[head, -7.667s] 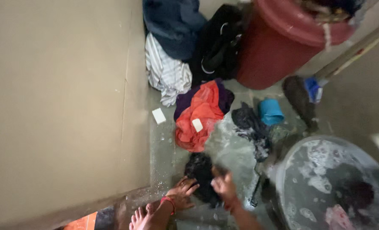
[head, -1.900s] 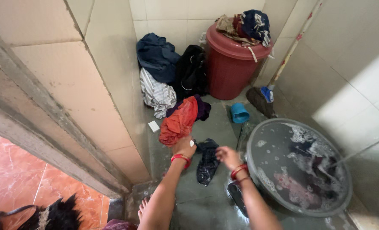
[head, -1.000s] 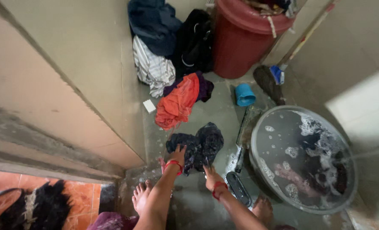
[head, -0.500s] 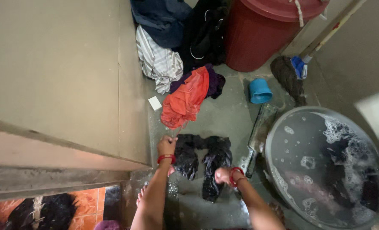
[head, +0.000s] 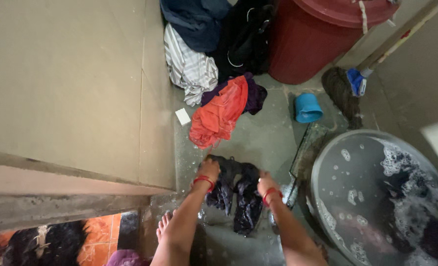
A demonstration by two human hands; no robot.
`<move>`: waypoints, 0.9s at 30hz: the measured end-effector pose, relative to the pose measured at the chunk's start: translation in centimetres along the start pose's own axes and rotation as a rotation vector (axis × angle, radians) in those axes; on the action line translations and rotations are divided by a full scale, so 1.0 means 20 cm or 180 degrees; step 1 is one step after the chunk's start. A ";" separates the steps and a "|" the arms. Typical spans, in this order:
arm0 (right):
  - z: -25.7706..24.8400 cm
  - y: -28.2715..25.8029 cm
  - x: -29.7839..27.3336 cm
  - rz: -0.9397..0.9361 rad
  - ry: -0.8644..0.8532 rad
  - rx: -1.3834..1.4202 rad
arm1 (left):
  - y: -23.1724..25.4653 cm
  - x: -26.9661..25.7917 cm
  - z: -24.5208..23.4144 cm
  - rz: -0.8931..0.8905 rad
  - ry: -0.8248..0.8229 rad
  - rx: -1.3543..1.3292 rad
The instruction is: The person hand-washes clothes on a wet tiled floor using a metal basin filled with soapy water. They scrub a dark garment with a brush, rinse it, and then scrub a red garment with the brush before wringing it out.
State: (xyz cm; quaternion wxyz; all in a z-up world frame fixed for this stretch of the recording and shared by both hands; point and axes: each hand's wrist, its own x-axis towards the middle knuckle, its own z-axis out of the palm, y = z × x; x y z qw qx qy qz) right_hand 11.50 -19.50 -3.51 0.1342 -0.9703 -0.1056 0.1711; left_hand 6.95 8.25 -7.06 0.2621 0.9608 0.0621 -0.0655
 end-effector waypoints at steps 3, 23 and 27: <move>0.13 -0.02 -0.29 -0.0508 0.0222 0.0119 | -0.02 0.01 0.01 0.0212 0.0919 -0.0184; -0.58 0.40 -0.23 -0.0625 -0.1354 0.2192 | -0.03 0.11 -0.34 0.0814 -0.0070 -0.1207; -1.00 0.24 -0.03 -0.1176 0.0373 0.1533 | 0.00 0.02 -0.57 0.0571 -0.0097 -0.0488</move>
